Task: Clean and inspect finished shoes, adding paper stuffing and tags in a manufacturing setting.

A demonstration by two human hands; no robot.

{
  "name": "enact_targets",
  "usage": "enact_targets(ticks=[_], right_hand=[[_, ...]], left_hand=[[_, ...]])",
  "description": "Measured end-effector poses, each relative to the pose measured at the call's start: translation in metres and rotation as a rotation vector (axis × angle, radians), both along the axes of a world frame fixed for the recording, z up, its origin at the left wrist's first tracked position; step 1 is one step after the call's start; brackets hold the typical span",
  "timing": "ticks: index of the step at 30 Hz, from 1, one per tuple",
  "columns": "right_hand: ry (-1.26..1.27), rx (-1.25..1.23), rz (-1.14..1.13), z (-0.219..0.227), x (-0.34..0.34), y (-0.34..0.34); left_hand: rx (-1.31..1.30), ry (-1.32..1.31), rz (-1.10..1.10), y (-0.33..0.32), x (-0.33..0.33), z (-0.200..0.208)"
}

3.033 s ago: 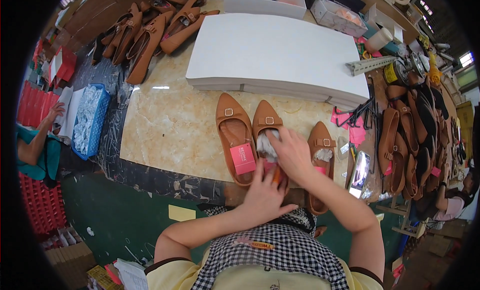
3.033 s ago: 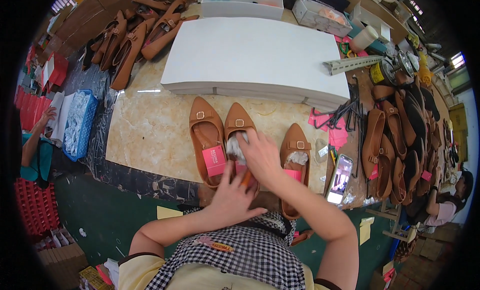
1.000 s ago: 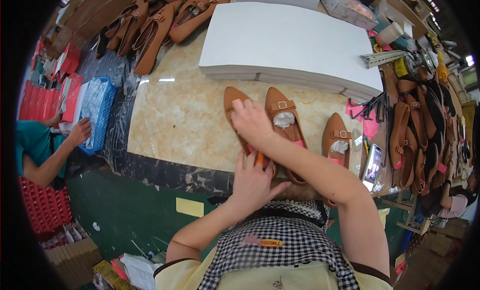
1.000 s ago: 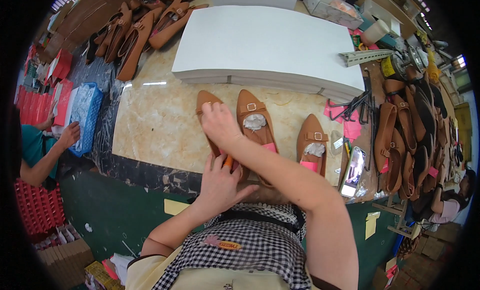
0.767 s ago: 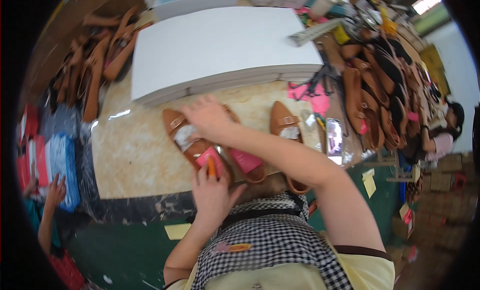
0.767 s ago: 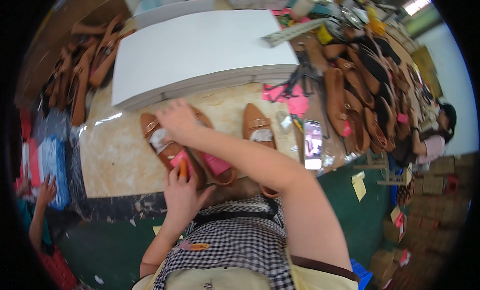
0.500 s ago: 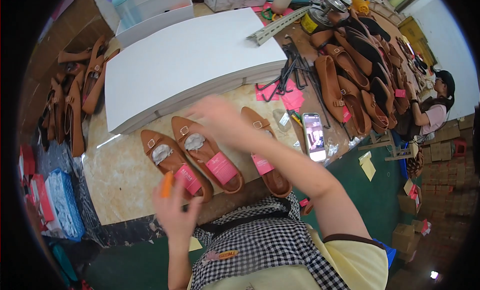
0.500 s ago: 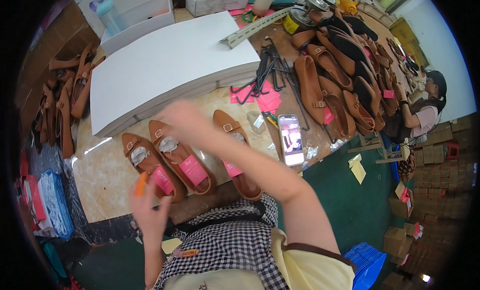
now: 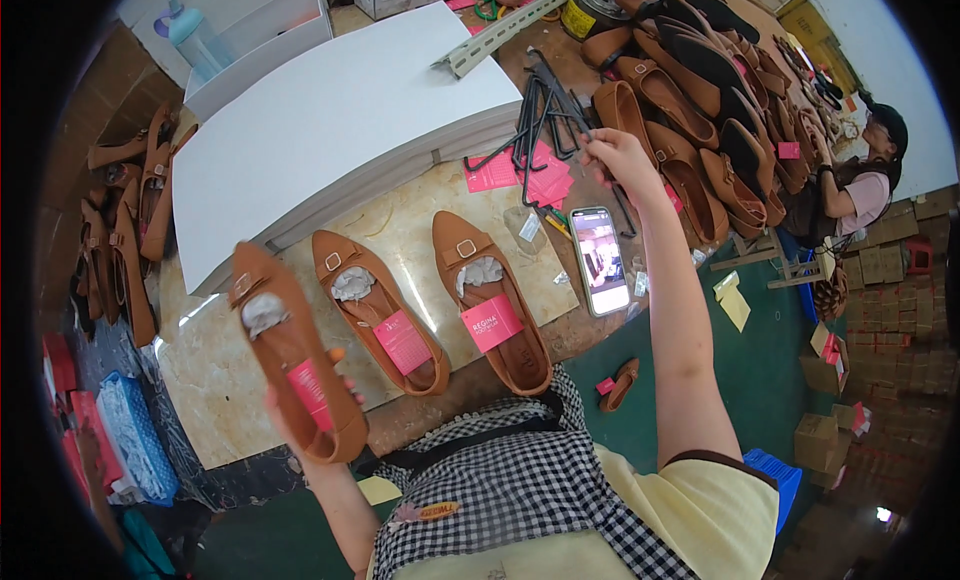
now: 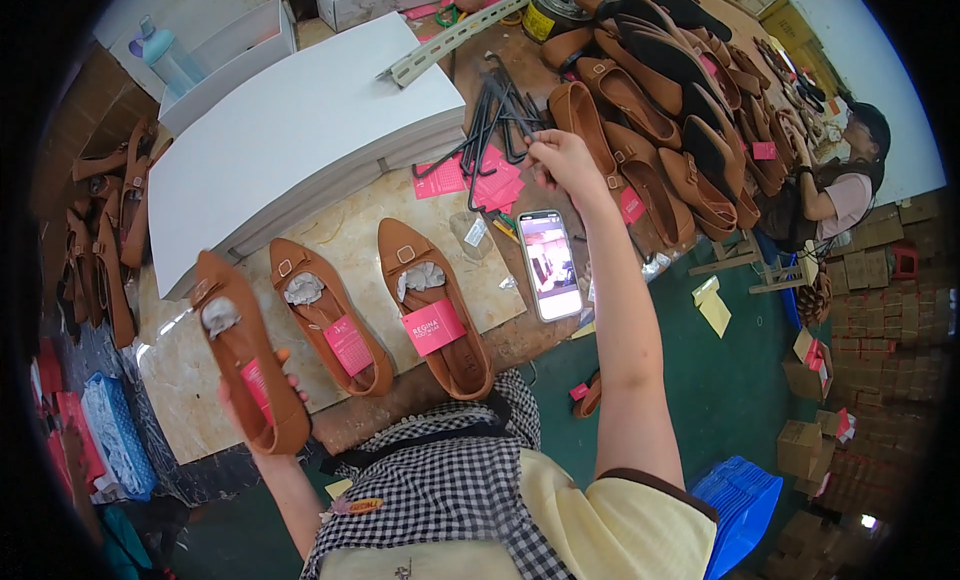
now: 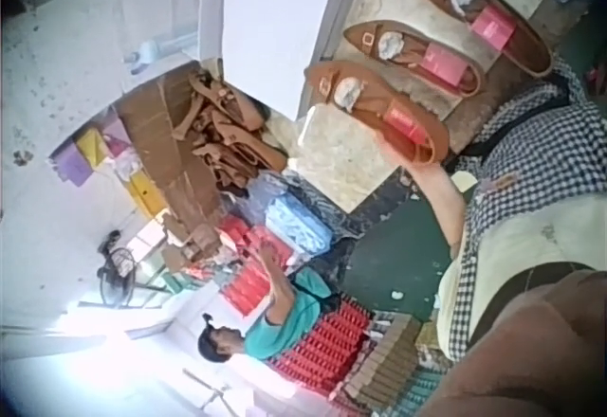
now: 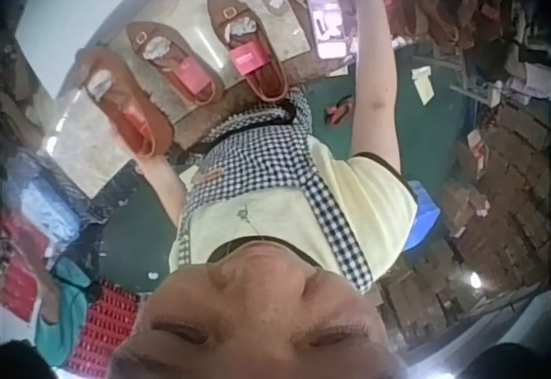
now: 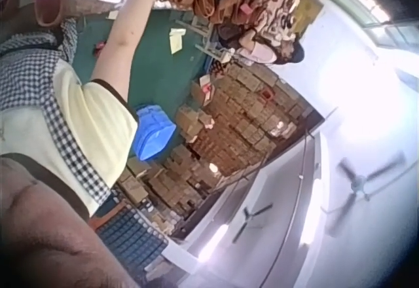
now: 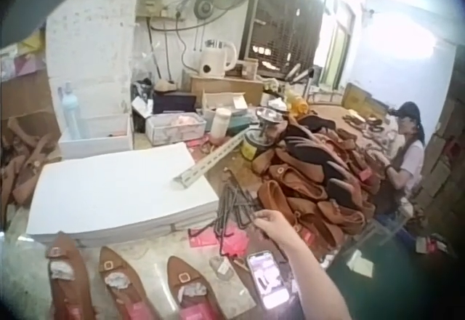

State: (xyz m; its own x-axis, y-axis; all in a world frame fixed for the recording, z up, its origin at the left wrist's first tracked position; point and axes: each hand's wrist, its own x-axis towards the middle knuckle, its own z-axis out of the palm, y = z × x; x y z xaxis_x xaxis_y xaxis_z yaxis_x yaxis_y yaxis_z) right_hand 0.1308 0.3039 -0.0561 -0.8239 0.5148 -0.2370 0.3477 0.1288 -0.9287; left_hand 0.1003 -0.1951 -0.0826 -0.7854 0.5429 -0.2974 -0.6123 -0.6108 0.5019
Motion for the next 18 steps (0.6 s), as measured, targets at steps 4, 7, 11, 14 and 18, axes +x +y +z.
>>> enact_targets(ticks=[4, 7, 11, 14, 18], right_hand=[[0.26, -0.049, 0.082, 0.029, 0.031, -0.1], [0.229, 0.299, 0.402, 0.039, 0.042, -0.189], [0.258, 0.626, 0.399, 0.044, 0.035, -0.245], [0.22, 0.587, 0.503, 0.047, 0.028, -0.248], [-0.045, 0.163, 0.665, 0.053, 0.024, -0.249]], left_hand=[[0.079, -0.159, 0.005, 0.032, -0.014, -0.005], [-0.061, -0.054, 0.059, 0.051, -0.023, -0.009], [-0.3, 0.103, 0.123, 0.066, -0.019, -0.001], [-0.437, 0.18, 0.148, 0.067, -0.014, 0.008], [-0.465, 0.237, 0.178, 0.06, -0.015, 0.006]])
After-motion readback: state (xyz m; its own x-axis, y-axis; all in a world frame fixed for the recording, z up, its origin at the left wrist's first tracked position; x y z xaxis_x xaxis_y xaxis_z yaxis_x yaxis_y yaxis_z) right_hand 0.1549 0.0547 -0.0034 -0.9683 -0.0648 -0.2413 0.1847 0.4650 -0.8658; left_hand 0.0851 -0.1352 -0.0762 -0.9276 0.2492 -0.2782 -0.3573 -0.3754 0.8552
